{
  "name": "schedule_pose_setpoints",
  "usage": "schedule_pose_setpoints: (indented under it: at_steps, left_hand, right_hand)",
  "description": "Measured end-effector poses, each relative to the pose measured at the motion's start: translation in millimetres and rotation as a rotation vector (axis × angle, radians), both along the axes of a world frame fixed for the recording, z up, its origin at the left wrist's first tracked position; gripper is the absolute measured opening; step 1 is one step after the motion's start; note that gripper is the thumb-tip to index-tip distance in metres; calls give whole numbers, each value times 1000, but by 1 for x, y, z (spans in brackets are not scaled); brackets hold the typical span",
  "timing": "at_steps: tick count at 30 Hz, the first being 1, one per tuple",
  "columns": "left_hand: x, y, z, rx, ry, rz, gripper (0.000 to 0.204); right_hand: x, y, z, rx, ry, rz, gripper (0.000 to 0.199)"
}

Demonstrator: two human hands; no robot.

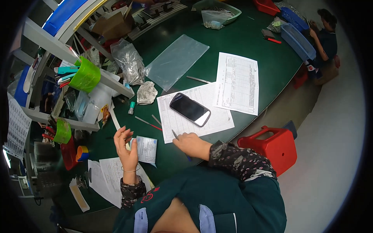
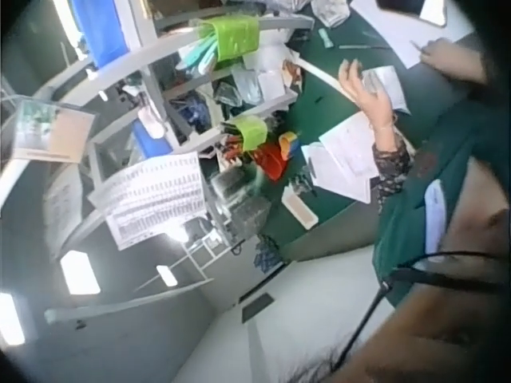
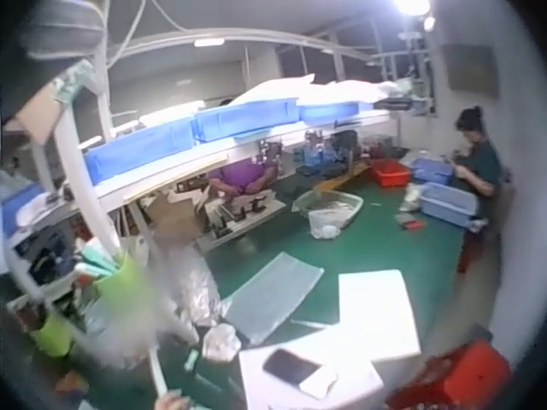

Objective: The recorder reviews production logs, checks packaged components, and moves a tray of hardware in a factory setting.

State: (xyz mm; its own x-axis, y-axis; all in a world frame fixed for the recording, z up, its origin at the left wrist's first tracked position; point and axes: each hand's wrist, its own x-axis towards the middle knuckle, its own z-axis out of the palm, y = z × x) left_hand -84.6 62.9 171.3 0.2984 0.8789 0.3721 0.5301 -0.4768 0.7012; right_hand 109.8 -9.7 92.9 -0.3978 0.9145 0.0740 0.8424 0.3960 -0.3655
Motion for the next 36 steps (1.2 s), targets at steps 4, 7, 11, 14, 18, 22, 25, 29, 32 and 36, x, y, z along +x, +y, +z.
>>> schedule_pose_setpoints:
  at_steps: [4,7,11,14,18,22,25,29,32,36]
  left_hand:
    - [-5,-21,-8,-36,10,27,31]
    - [-9,-39,-14,-84,-20,107,31]
    - [-10,-58,-10,-92,-32,188,29]
    - [-12,-70,-9,-103,-21,249,28]
    - [-19,-84,-18,-77,-28,342,28]
    - [-9,-91,-23,-100,-50,360,27]
    - [-7,-99,-33,-113,-7,375,25]
    - [-6,-112,-44,-156,30,412,23]
    - [-13,-114,-47,-115,171,423,24]
    - [-23,-104,-52,-50,261,372,25]
  right_hand:
    - [-16,22,-17,-38,-47,101,19]
    - [-17,30,-19,-56,5,114,20]
    - [2,25,0,32,145,144,26]
    - [27,24,44,15,380,130,26]
    - [71,2,177,246,1038,237,33]
    - [110,-49,240,826,1165,586,15]
    - [116,-50,235,851,1194,649,15]
    - [116,-46,222,729,1154,623,10]
    - [107,-42,216,640,1109,611,7]
    - [86,-28,214,556,1010,611,6]
